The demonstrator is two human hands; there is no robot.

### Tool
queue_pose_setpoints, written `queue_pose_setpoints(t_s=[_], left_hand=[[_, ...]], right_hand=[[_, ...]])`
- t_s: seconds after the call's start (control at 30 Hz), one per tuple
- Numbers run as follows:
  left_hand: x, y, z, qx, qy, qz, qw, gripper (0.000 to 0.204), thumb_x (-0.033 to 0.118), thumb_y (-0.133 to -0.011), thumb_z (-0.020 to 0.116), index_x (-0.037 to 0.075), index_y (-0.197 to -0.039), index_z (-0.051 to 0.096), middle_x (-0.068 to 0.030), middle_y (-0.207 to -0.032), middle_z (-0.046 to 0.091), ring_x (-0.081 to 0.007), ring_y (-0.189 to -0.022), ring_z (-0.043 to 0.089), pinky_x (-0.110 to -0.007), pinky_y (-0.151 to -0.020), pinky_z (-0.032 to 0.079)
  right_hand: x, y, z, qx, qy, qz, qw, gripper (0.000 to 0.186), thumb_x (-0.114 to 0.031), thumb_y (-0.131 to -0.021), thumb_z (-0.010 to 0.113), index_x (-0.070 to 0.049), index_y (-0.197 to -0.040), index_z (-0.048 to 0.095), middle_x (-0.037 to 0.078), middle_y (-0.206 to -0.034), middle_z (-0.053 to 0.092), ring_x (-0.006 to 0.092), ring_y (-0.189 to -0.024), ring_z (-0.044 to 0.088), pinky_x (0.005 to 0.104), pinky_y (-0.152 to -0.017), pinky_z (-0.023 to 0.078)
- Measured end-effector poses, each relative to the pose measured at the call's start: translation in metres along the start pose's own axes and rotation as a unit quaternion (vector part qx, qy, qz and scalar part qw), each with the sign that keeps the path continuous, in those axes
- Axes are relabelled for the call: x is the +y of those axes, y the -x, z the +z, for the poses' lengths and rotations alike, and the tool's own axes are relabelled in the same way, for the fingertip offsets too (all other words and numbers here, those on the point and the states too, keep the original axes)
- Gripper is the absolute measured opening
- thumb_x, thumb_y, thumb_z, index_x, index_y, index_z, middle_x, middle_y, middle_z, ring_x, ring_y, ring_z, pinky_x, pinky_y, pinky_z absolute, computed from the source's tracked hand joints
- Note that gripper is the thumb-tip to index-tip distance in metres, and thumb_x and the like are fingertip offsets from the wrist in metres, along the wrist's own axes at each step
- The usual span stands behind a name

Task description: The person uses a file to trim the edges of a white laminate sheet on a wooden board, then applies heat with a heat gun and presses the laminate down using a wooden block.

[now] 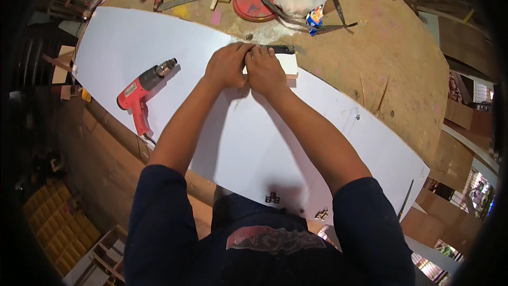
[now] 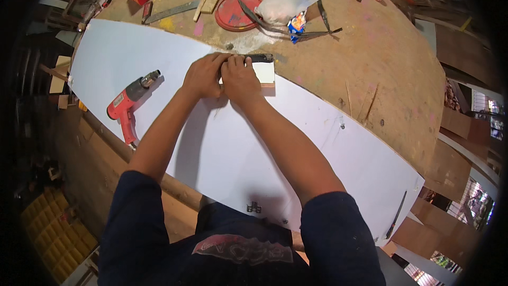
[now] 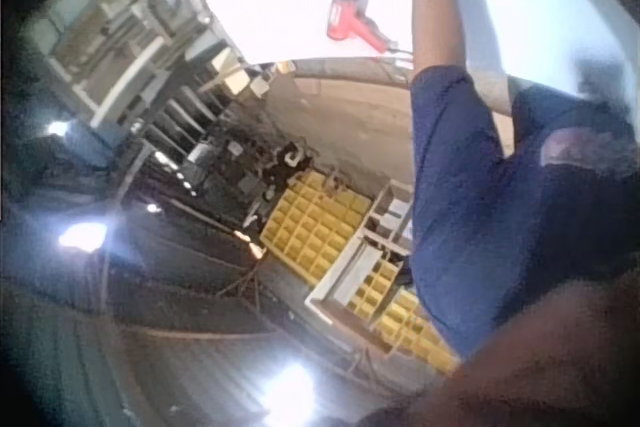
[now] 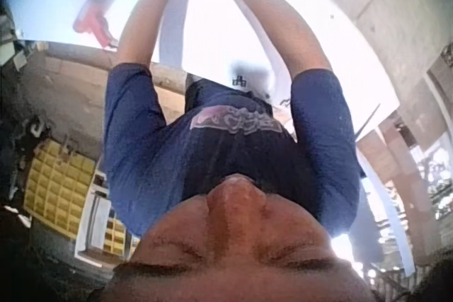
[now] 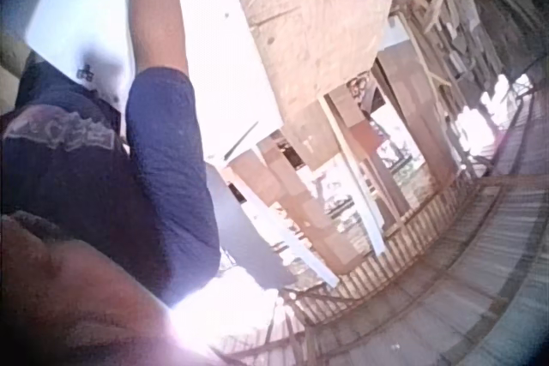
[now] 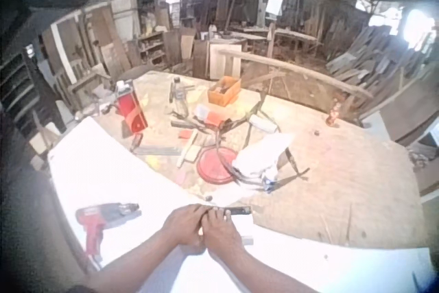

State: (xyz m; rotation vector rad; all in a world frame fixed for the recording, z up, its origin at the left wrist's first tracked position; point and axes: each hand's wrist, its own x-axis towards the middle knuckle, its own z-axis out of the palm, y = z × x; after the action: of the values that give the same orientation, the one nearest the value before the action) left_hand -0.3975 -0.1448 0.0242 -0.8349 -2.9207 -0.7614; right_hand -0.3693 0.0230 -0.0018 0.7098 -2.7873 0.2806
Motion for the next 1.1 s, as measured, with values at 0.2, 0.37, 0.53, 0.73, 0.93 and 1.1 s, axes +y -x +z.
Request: queue_pose_setpoints(t_s=[0.2,0.37,0.53,0.73,0.93,1.1], left_hand=[[0.053,0.094,0.004,0.081,-0.002,-0.049,0.995,0.095,0.030,-0.085,0.080,-0.007,-0.161,0.036,-0.0303,-0.167,0.039,-0.0471,-0.157,0.034,-0.058,-0.129,0.028],[0.069,0.158,0.048,-0.042,-0.020,-0.132,0.990,0.094,0.038,-0.100,0.068,-0.015,-0.165,0.025,-0.0367,-0.174,0.024,-0.0519,-0.164,0.019,-0.060,-0.135,0.012],[0.071,0.096,0.058,-0.038,-0.017,-0.053,0.998,0.091,0.045,-0.104,0.060,-0.013,-0.166,0.025,-0.0343,-0.174,0.026,-0.0486,-0.165,0.020,-0.059,-0.135,0.013],[0.065,0.066,0.066,-0.030,-0.018,-0.020,0.999,0.091,0.047,-0.104,0.059,-0.010,-0.167,0.026,-0.0316,-0.174,0.029,-0.0462,-0.165,0.023,-0.057,-0.135,0.016],[0.066,0.067,0.065,-0.024,-0.014,-0.025,0.999,0.090,0.046,-0.104,0.059,-0.010,-0.167,0.026,-0.0302,-0.175,0.029,-0.0457,-0.165,0.024,-0.056,-0.136,0.016],[0.074,0.128,0.053,-0.041,-0.014,-0.075,0.996,0.087,0.040,-0.104,0.062,-0.011,-0.166,0.029,-0.0322,-0.173,0.031,-0.0461,-0.164,0.026,-0.057,-0.135,0.017]], right_hand=[[0.012,0.124,-0.085,-0.104,-0.082,0.131,0.983,0.059,-0.007,-0.084,0.065,0.001,-0.143,0.065,0.020,-0.127,0.069,0.0372,-0.120,0.063,0.0474,-0.107,0.052],[0.016,0.272,-0.139,-0.117,-0.077,0.225,0.964,0.089,0.010,-0.064,0.073,-0.007,-0.151,0.060,0.023,-0.149,0.059,0.0428,-0.145,0.052,0.0557,-0.127,0.038],[0.010,0.301,-0.136,-0.094,-0.046,0.256,0.961,0.096,0.009,-0.059,0.078,-0.006,-0.152,0.059,0.023,-0.148,0.059,0.0453,-0.143,0.053,0.0585,-0.128,0.038],[0.012,0.295,-0.131,-0.100,-0.037,0.263,0.959,0.099,0.007,-0.059,0.081,-0.006,-0.154,0.056,0.023,-0.148,0.058,0.0455,-0.145,0.051,0.0586,-0.128,0.037],[0.019,0.290,-0.133,-0.107,-0.053,0.260,0.958,0.095,0.008,-0.063,0.078,-0.005,-0.155,0.055,0.023,-0.149,0.057,0.0455,-0.145,0.050,0.0591,-0.126,0.038],[0.022,0.290,-0.136,-0.117,-0.063,0.258,0.957,0.093,0.007,-0.065,0.077,-0.005,-0.154,0.055,0.024,-0.149,0.056,0.0463,-0.144,0.050,0.0586,-0.126,0.039]])
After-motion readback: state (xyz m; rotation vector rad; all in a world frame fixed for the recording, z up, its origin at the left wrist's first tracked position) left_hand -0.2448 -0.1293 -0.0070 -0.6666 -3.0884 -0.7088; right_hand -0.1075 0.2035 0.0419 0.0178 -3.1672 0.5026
